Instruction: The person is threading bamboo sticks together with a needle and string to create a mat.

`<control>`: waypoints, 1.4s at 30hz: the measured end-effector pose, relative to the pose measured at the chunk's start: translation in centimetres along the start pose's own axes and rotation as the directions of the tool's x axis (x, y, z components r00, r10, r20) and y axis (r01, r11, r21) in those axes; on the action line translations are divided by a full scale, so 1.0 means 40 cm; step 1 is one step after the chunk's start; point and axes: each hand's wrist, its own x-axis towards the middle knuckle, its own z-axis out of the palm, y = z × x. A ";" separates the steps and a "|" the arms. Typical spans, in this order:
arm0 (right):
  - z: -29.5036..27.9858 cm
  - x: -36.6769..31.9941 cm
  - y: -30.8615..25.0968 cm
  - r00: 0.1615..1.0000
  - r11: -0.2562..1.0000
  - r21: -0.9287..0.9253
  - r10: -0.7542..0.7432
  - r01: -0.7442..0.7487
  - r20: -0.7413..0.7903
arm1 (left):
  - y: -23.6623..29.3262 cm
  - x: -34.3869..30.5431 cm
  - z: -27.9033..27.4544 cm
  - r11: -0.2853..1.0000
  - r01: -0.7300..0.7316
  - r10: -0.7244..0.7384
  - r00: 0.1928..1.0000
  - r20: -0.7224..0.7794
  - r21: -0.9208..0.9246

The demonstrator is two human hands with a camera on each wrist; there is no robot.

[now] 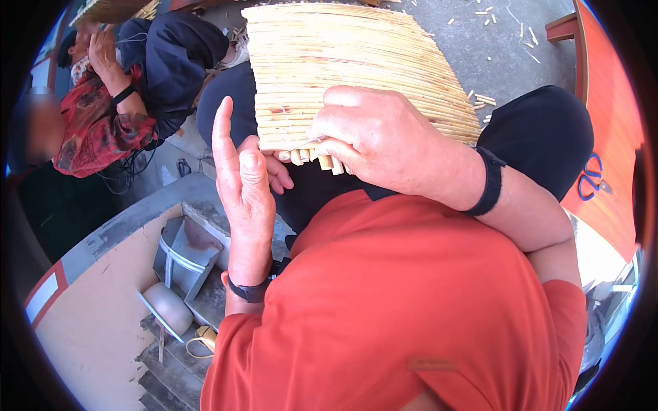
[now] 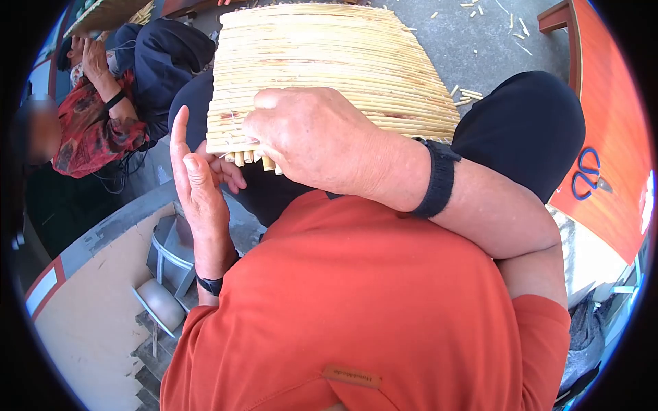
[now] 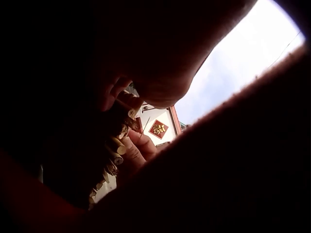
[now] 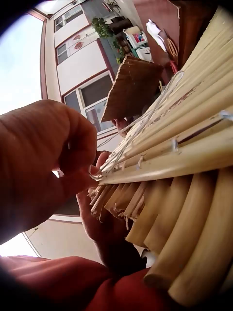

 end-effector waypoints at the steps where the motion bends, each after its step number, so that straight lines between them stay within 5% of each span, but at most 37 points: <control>1: -0.005 0.000 -0.002 1.000 0.999 -0.049 0.019 -0.019 -0.001 | 0.007 0.002 0.003 0.999 0.054 -0.054 0.998 0.031 -0.002; 3: -0.019 0.005 -0.006 0.999 0.994 -0.100 0.039 -0.039 -0.007 | 0.014 0.005 0.017 0.992 0.128 -0.127 0.991 0.046 -0.007; 5: -0.033 0.018 -0.008 0.938 0.953 0.101 0.256 -0.286 0.235 | 0.025 0.010 0.019 0.986 0.167 -0.166 0.983 0.077 -0.012; 6: -0.046 0.028 -0.010 0.938 0.952 0.101 0.259 -0.288 0.232 | 0.030 0.011 0.019 0.978 0.208 -0.205 0.973 0.104 -0.017; 8: -0.076 0.045 -0.013 0.744 0.775 0.233 0.406 -0.588 0.530 | 0.031 0.015 0.029 0.974 0.222 -0.217 0.971 0.097 -0.038; 9: -0.087 0.047 -0.016 0.714 0.690 0.317 0.415 -0.651 0.563 | 0.031 0.018 0.033 0.972 0.229 -0.224 0.971 0.090 -0.050; 16: -0.065 0.036 0.017 0.764 0.587 0.502 0.380 -0.635 0.521 | 0.037 0.035 0.063 0.955 0.238 -0.231 0.971 0.061 -0.176; 21: -0.067 0.038 0.006 0.718 0.347 0.634 0.440 -0.690 0.540 | 0.046 0.042 0.060 0.939 0.276 -0.263 0.961 0.088 -0.205; 25: -0.082 0.045 0.026 0.715 0.395 0.597 0.420 -0.699 0.559 | 0.027 0.042 0.049 0.942 0.243 -0.223 0.969 0.107 -0.231; 27: -0.092 0.048 0.043 0.844 0.726 0.434 0.429 -0.534 0.322 | 0.002 0.038 0.018 0.967 0.164 -0.131 0.976 0.173 -0.196; 29: -0.139 0.046 0.057 0.870 0.798 0.347 0.458 -0.493 0.184 | -0.016 0.044 -0.035 0.968 0.082 0.005 0.938 0.347 -0.236; 31: -0.170 0.047 0.051 0.888 0.870 0.210 0.459 -0.446 -0.012 | -0.040 0.057 -0.072 0.987 -0.021 0.067 0.954 0.293 -0.157; 34: -0.181 0.055 -0.007 0.916 0.918 0.068 0.381 -0.391 0.125 | -0.032 0.086 -0.098 0.978 -0.174 0.149 0.970 0.193 0.117; 35: -0.174 0.057 -0.009 0.916 0.918 0.068 0.382 -0.391 0.124 | -0.023 0.100 -0.094 0.855 -0.397 0.318 0.909 0.268 0.334; 36: -0.163 0.057 -0.009 0.971 0.978 -0.010 0.209 -0.209 0.113 | -0.021 0.113 -0.091 0.635 -0.583 0.446 0.812 0.376 0.506; 37: -0.150 0.059 -0.006 0.992 0.996 -0.088 0.029 -0.019 0.119 | -0.025 0.121 -0.082 0.561 -0.650 0.512 0.759 0.403 0.512; 38: -0.132 0.056 0.003 0.992 0.996 -0.089 0.032 -0.021 0.119 | -0.029 0.126 -0.077 0.563 -0.650 0.511 0.759 0.404 0.510; 40: -0.101 0.054 0.024 0.974 0.957 -0.182 -0.221 0.228 0.055 | -0.035 0.139 -0.072 0.469 -0.726 0.559 0.685 0.468 0.503; 42: -0.098 0.061 0.016 0.973 0.953 -0.196 -0.219 0.229 0.072 | -0.055 0.149 -0.073 0.511 -0.726 0.575 0.687 0.445 0.460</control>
